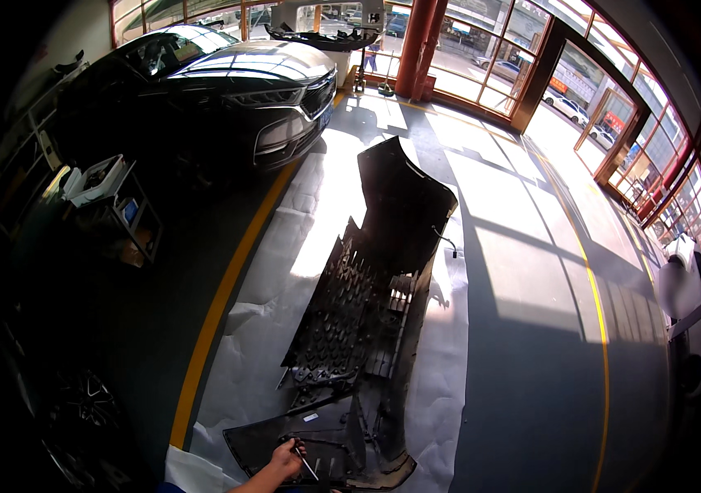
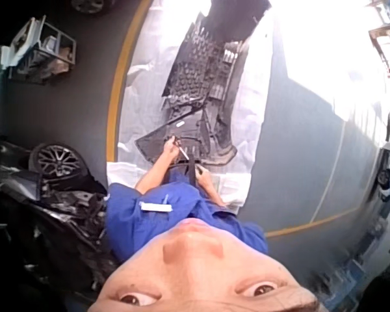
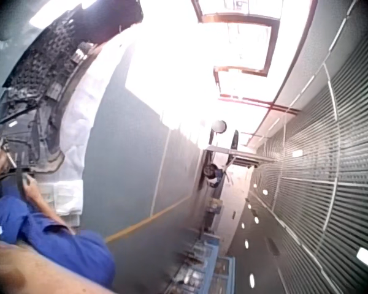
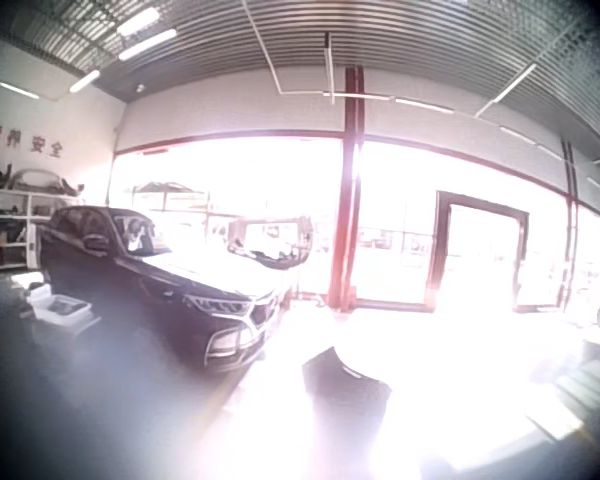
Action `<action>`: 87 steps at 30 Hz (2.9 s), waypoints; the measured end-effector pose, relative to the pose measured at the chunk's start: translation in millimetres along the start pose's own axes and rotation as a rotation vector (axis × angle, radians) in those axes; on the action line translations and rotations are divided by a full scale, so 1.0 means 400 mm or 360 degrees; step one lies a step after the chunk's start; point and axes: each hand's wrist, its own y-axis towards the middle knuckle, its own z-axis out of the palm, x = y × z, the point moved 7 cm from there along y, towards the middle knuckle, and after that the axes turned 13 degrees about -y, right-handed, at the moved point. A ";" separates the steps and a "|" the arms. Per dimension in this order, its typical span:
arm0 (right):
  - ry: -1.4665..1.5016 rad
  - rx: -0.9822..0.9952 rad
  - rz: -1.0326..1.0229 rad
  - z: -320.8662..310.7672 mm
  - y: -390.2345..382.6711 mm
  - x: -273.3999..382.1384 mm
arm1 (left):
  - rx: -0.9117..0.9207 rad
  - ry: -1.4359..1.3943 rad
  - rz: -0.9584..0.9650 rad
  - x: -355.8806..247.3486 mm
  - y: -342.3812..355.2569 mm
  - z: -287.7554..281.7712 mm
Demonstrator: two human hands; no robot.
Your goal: The person works on a large black plastic car part laid on a white sheet, using a screwdriver to remove fasteners and a pry tool to separate sections. They retrieve tools from a nearby cart and continue disassembling the part.
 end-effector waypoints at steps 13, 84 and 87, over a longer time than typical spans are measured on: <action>0.0745 0.0467 0.0381 0.015 0.073 -0.139 | 0.0036 0.0095 0.0007 0.068 0.164 -0.111; -0.0184 0.0115 0.0933 -0.015 0.400 -0.706 | -0.0816 0.1181 -0.0556 0.654 0.569 -0.533; -0.0225 0.0155 0.0879 -0.013 0.423 -0.718 | -0.0791 0.1182 -0.0557 0.651 0.571 -0.524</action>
